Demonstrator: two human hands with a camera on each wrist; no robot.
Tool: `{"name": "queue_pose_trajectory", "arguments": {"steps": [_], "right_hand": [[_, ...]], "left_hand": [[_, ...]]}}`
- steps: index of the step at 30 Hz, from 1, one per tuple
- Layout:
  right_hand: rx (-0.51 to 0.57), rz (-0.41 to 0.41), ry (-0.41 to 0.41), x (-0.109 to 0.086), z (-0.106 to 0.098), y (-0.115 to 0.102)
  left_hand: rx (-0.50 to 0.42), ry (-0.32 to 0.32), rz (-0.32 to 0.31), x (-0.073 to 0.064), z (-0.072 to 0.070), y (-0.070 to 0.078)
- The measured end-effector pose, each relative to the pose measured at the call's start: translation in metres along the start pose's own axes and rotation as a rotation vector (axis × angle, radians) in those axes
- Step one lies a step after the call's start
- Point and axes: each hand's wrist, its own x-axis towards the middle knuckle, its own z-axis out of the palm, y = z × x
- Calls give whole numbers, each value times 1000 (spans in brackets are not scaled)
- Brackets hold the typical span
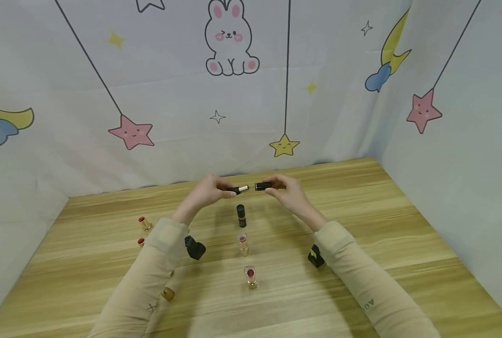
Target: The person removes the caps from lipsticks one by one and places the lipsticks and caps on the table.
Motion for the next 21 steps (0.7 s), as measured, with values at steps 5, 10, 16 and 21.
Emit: {"name": "queue_pose_trajectory", "arguments": {"steps": [5,10,16,21], "right_hand": [[-11,-1,10,-1,-2,2],[-21,-11,13,-2,-3,3],[-32,28,-12,-3,-3,5],[-46,43,-37,-3,-2,8]], "left_hand": [[-1,-3,-6,4,3,-3],[-8,7,-1,8,6,-3],[-30,20,6,9,9,-4],[-69,16,3,9,12,-4]]}}
